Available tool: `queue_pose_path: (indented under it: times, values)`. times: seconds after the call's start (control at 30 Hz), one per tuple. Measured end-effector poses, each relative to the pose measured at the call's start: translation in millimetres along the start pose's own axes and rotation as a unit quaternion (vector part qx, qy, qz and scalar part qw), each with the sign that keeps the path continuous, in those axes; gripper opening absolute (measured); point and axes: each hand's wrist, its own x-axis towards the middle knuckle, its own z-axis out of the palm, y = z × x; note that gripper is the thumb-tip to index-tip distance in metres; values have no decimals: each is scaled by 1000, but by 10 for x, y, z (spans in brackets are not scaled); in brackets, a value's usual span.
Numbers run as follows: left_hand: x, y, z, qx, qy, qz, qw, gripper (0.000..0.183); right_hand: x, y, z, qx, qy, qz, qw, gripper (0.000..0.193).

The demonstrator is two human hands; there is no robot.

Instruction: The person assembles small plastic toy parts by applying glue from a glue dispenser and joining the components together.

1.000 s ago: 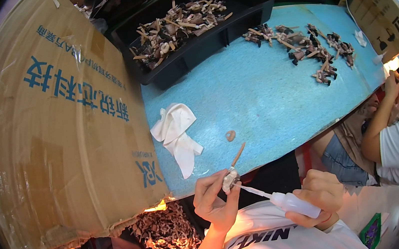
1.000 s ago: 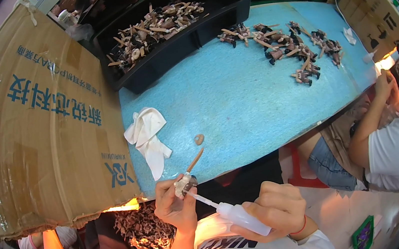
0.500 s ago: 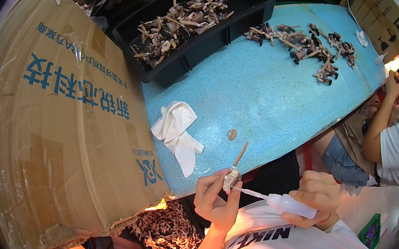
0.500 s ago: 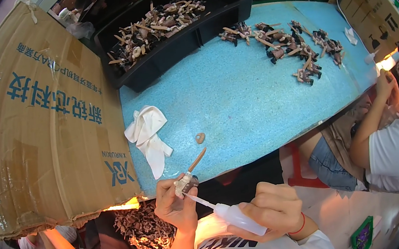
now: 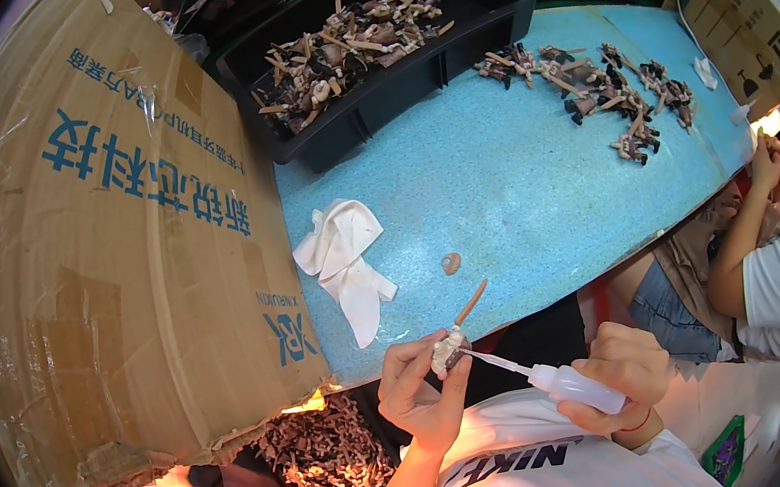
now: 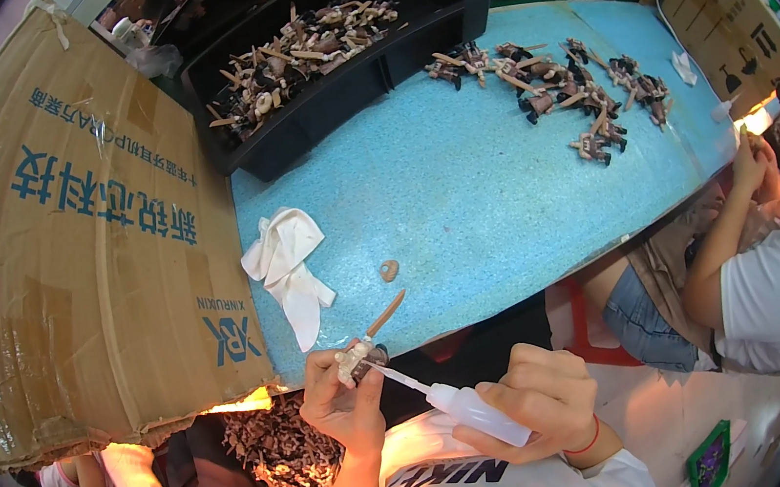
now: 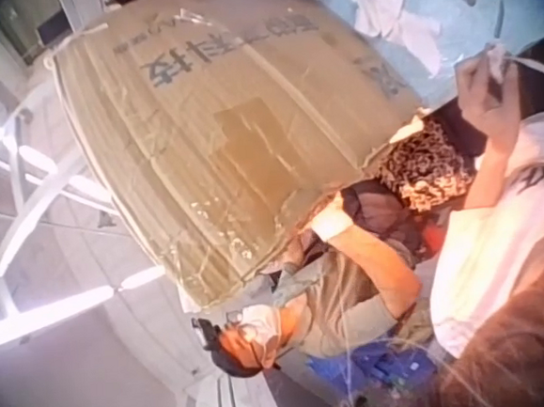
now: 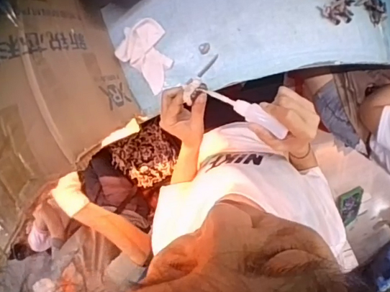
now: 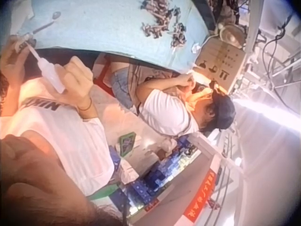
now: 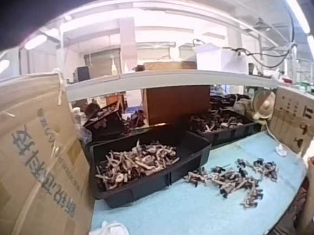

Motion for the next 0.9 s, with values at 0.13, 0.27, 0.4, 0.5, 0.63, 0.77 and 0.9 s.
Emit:
queue_pose_path:
  times: [0.13, 0.27, 0.4, 0.5, 0.63, 0.77, 0.9]
  values:
    - [-10, 0, -12, -19, 6, -14, 1000, 32, -76, 53, 21, 80, 66, 40, 994, 32]
    - [-3, 6, -15, -45, 0, -42, 998, 30, -135, 58, 47, 268, 196, 234, 914, 27]
    - [74, 43, -2, -112, 27, -89, 989, 16, -44, 453, 138, 235, 201, 225, 924, 26]
    - [138, 39, -66, -167, 65, -107, 978, 14, 126, 725, 187, 125, 185, 190, 956, 23]
    - [188, 48, -136, -174, 93, -121, 973, 10, 145, 1191, 246, -40, 60, 193, 979, 22]
    - [163, 37, -104, -105, 100, -94, 985, 20, 98, 1419, 386, -109, 57, 206, 971, 24]
    - [121, -23, -158, 54, 83, -26, 995, 36, 143, 1230, 440, -283, 154, 167, 932, 25]
